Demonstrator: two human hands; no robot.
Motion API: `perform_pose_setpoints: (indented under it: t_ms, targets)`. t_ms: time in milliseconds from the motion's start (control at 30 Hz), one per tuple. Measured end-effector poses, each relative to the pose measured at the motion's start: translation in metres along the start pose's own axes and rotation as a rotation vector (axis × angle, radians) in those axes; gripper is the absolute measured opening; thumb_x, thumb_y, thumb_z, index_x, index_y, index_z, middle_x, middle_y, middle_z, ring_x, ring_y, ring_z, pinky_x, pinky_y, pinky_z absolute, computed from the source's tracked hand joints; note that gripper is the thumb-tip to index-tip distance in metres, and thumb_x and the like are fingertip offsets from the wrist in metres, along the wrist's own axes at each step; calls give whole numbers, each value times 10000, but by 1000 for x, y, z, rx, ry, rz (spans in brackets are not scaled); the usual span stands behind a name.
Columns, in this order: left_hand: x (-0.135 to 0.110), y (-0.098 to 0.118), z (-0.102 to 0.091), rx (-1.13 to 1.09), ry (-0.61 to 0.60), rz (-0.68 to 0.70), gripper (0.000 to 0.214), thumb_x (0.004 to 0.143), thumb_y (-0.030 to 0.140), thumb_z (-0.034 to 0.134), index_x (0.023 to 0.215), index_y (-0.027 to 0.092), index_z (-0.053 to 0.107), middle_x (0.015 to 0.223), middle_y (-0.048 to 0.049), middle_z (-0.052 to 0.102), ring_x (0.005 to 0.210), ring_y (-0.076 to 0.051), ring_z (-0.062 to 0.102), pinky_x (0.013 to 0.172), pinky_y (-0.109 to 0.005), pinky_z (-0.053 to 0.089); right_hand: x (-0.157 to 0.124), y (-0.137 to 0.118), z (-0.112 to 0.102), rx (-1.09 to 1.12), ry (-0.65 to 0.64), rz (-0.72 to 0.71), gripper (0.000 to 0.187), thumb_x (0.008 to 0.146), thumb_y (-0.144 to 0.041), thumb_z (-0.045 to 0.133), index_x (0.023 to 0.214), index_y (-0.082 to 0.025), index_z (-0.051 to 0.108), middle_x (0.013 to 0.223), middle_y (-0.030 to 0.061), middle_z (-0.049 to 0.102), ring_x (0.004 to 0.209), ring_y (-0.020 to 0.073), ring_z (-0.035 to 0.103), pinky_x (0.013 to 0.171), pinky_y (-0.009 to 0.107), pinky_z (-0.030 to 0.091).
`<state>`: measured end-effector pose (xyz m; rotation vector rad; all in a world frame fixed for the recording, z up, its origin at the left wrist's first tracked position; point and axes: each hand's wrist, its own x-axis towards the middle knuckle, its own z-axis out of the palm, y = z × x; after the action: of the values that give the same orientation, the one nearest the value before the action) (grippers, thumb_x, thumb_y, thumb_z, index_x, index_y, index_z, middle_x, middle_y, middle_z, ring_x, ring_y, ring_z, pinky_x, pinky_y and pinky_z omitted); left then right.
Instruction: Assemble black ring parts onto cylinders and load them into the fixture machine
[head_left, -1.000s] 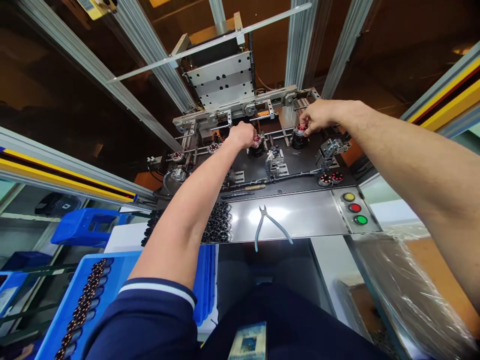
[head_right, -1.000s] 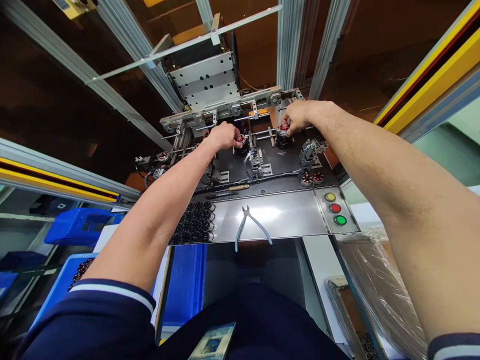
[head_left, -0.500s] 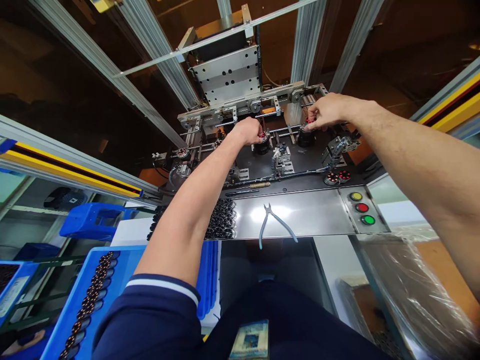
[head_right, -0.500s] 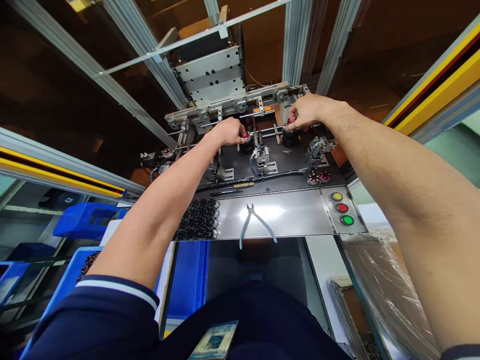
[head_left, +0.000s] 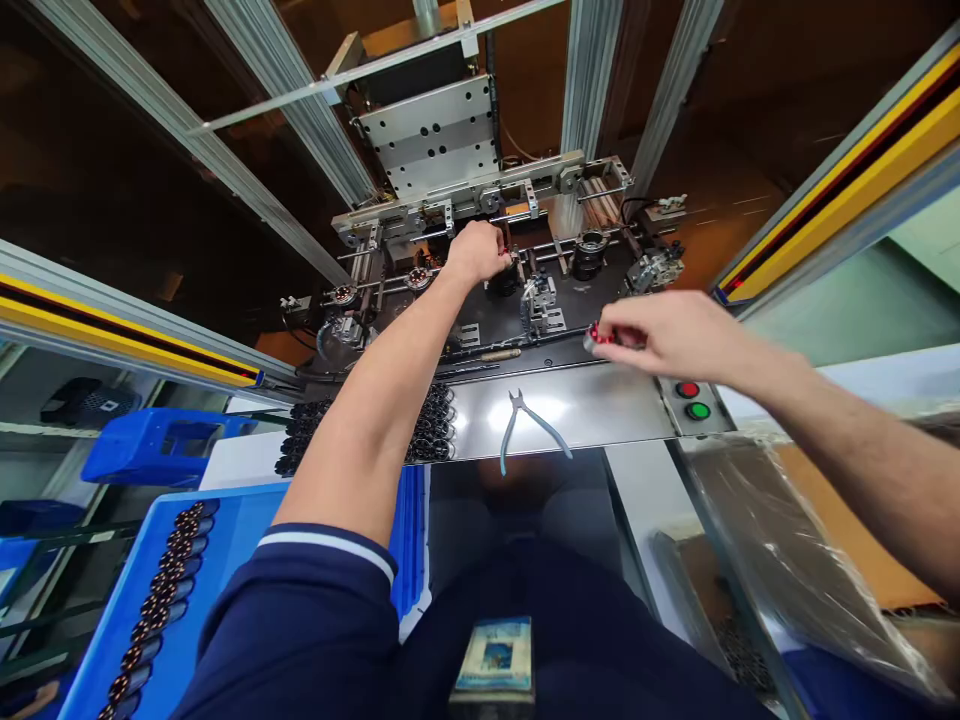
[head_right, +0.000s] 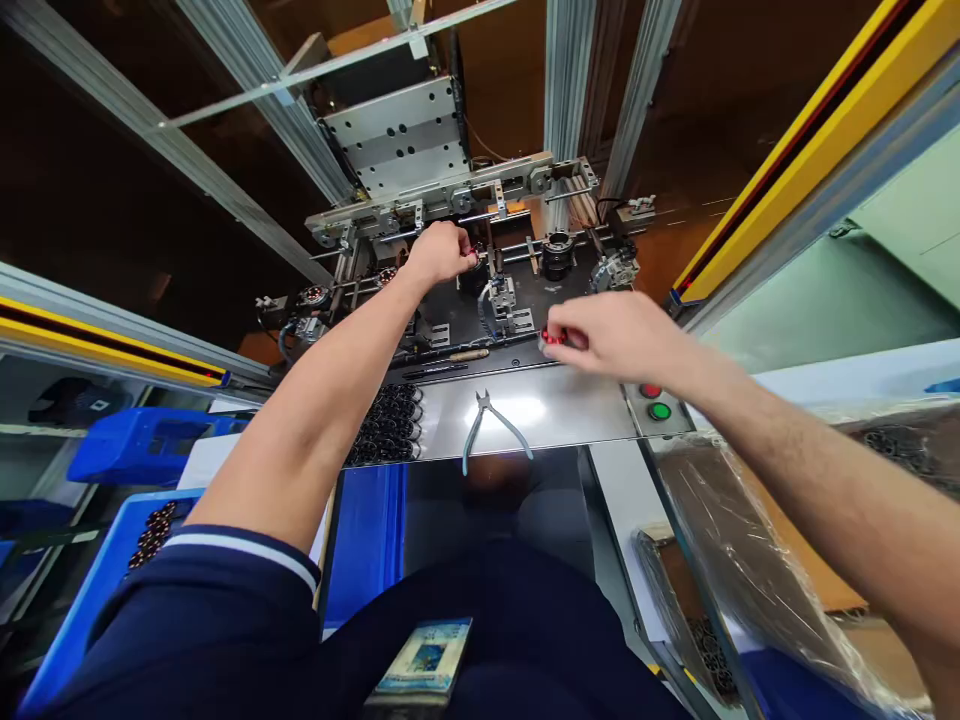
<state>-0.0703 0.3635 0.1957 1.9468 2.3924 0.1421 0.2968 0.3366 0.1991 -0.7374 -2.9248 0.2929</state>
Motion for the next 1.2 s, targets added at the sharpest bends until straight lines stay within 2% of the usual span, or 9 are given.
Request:
perform_pose_setpoints:
  t_ms: [167, 300, 467, 600, 700, 867, 1000, 1100, 1200]
  targets:
    - [-34, 14, -28, -35, 233, 14, 314, 1108, 272, 639, 1309, 168, 858, 1486, -212, 800, 1505, -400, 691, 1318, -528, 567, -51, 16, 63, -70, -94, 100, 280, 1171, -473, 638, 1067, -243, 758, 1113, 89, 862, 969, 250, 765, 681, 355, 333]
    - [-96, 55, -36, -88, 355, 236, 156, 1102, 307, 701, 1161, 222, 818, 1345, -154, 797, 1417, -362, 711, 1215, -500, 593, -65, 35, 88, -112, -140, 205, 286, 1221, -443, 644, 1171, -202, 790, 1194, 106, 843, 1054, 248, 776, 769, 337, 507]
    - [-166, 129, 22, -8, 51, 465, 220, 1164, 403, 698, 1154, 223, 824, 1287, -146, 806, 1369, -346, 733, 1018, -450, 636, -65, 43, 95, -159, -149, 287, 327, 1205, -494, 787, 1296, -181, 808, 1261, 79, 823, 1147, 221, 798, 1049, 439, 715]
    - [-170, 163, 86, 21, -46, 490, 224, 1183, 393, 752, 1200, 183, 827, 1316, -125, 816, 1341, -296, 758, 1082, -430, 673, -65, 44, 96, -185, -109, 356, 353, 1198, -491, 804, 1382, -190, 809, 1368, 105, 824, 1234, 242, 809, 1093, 468, 734]
    - [-161, 173, 111, 27, -65, 493, 254, 1203, 392, 782, 1307, 163, 818, 1423, -123, 807, 1409, -291, 759, 1175, -490, 690, -69, 43, 96, -176, -81, 381, 367, 1194, -488, 810, 1413, -193, 805, 1402, 111, 820, 1253, 248, 809, 1108, 479, 734]
    - [-154, 179, 119, -4, -43, 503, 292, 1217, 373, 779, 1413, 160, 809, 1526, -140, 783, 1489, -316, 744, 1227, -534, 691, -71, 33, 75, -140, -12, 367, 325, 1187, -472, 817, 1337, -184, 810, 1302, 87, 827, 1180, 229, 805, 1057, 445, 724]
    - [-165, 179, 110, -52, -24, 492, 367, 1211, 360, 777, 1516, 156, 781, 1601, -155, 758, 1528, -333, 726, 1254, -545, 669, -58, 8, 32, -112, 140, 277, 193, 1168, -380, 748, 1261, -231, 828, 1174, 88, 857, 1168, 268, 815, 951, 396, 655]
    - [-186, 164, 87, -104, 1, 469, 455, 1186, 456, 801, 1566, 206, 787, 1678, -170, 735, 1567, -342, 716, 1266, -515, 655, -35, -24, -12, -54, 242, 142, 242, 1171, -450, 695, 1278, -286, 837, 1202, 92, 889, 1152, 288, 840, 959, 426, 644]
    - [-211, 126, 43, -156, 38, 394, 394, 1156, 580, 803, 1433, 307, 865, 1579, -143, 806, 1482, -329, 773, 1166, -485, 681, 4, -59, -53, 37, 328, -46, 300, 1161, -532, 698, 1240, -294, 861, 1197, 80, 903, 1084, 294, 846, 1004, 469, 660]
